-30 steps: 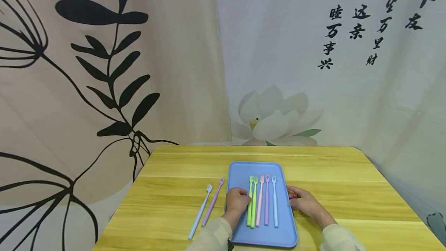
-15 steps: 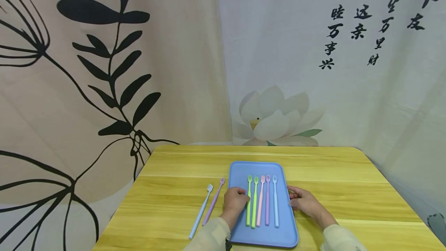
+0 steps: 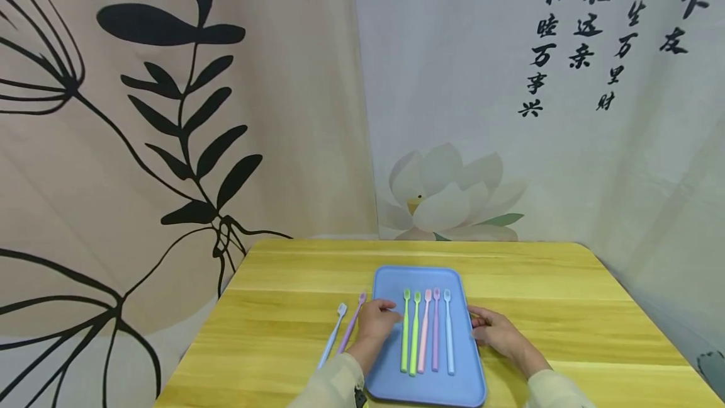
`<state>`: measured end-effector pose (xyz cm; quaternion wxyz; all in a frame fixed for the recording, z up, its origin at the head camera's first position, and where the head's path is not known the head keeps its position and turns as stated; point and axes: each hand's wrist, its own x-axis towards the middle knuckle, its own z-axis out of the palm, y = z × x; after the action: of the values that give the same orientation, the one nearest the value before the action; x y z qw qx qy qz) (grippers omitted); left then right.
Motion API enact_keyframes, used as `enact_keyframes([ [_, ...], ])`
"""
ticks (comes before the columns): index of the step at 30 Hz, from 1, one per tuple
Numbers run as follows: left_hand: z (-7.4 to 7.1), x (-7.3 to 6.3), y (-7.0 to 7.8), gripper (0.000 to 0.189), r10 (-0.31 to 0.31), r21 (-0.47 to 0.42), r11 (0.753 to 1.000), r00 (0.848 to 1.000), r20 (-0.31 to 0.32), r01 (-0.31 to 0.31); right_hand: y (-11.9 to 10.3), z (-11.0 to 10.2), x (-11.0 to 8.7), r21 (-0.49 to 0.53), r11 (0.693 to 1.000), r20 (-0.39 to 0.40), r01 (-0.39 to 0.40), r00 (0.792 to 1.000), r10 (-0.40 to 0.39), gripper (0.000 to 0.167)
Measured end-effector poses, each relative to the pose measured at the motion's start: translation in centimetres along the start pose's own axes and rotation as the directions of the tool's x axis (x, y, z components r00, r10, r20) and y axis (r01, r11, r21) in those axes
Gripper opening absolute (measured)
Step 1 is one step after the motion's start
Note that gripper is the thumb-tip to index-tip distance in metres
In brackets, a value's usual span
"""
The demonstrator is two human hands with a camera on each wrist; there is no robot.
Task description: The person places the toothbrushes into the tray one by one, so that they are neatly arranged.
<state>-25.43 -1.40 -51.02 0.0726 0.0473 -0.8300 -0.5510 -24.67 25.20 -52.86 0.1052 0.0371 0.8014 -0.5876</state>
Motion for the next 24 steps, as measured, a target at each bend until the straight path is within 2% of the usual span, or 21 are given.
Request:
enact_keyframes([
  [13,-4.4,0.7,1.2,0.027,-0.027,-0.176,0.983,0.995,0.094,0.043,0.5,-0.4,0.0,0.023,0.999,0.056,0.025,0.998,-0.027,0.061],
  [19,-6.5,1.2,0.8,0.027,-0.034,-0.179,0.983,0.995,0.093,0.05,0.8,-0.7,0.2,0.039,0.998,0.1,0.051,0.994,-0.054,0.062],
  [24,-8.2,1.5,0.0,0.03,-0.052,-0.162,0.985,0.997,0.065,0.062,0.9,-0.7,0.3,0.049,0.997,0.12,0.065,0.99,-0.071,0.063],
])
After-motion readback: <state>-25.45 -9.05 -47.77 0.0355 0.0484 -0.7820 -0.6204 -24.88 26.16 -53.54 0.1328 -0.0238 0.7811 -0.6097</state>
